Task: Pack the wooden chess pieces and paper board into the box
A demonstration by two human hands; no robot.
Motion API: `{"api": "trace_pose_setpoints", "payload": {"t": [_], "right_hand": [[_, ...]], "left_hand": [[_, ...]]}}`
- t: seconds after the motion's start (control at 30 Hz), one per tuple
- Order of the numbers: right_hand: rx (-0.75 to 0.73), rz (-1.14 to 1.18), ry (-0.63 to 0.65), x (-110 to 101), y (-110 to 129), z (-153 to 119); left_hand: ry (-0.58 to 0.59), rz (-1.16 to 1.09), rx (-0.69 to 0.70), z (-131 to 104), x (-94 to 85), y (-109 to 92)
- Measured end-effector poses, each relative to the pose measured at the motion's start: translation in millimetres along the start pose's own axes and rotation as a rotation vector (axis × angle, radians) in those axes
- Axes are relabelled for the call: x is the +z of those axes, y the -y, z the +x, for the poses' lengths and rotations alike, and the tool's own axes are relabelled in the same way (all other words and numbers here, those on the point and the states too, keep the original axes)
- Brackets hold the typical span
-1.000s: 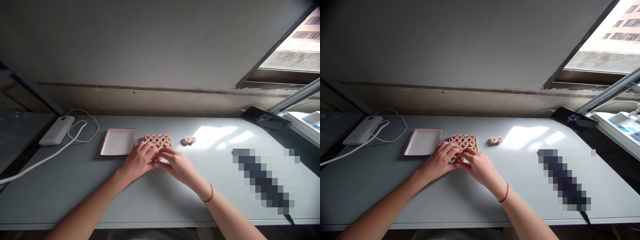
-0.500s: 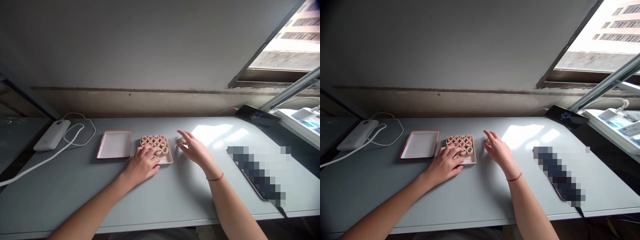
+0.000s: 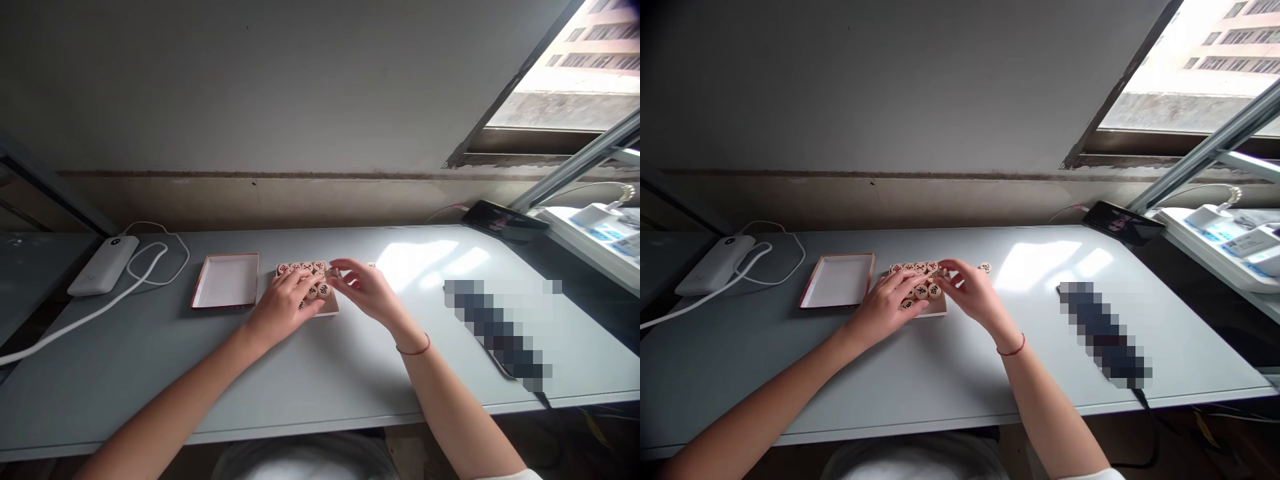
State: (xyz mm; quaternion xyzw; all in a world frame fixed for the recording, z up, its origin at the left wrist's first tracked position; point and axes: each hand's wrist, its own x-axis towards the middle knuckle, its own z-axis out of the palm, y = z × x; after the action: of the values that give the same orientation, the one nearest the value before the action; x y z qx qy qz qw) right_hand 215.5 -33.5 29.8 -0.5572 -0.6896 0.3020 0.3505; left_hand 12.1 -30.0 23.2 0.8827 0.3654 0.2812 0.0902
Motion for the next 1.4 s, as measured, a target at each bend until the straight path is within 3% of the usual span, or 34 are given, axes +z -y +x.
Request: {"api": "trace_pose_setpoints", "payload": {"t": [0.13, 0.3, 0.43, 0.7, 0.97, 1.13, 1.4], "right_hand": [[-0.023, 0.300, 0.113, 14, 15, -7], [0.033, 0.360, 0.155, 18, 12, -8], [0.079, 0.304, 0.102, 13, 11, -6], [0.103, 0.239, 0.041, 5, 10, -5], [0.024, 0.145, 0.110, -1, 12, -8], [-0.082, -0.025, 0.267, -5, 12, -11], [-0.169, -0.350, 0.249, 14, 19, -15]], "left_hand": [[-0.045, -0.107, -0.013, 3, 7.2, 2], [-0.100, -0.167, -0.077, -5, 9.2, 4], [-0.106, -0.185, -0.106, -10, 9.8, 2], [-0.010, -0.044, -0.024, -13, 19.8, 0], [-0.008, 0.051, 0.027, -16, 21.1, 5], [0.107, 0.153, 0.042, -16, 15.9, 8], [0.131, 0.178, -0.044, -15, 6.1, 12]]}}
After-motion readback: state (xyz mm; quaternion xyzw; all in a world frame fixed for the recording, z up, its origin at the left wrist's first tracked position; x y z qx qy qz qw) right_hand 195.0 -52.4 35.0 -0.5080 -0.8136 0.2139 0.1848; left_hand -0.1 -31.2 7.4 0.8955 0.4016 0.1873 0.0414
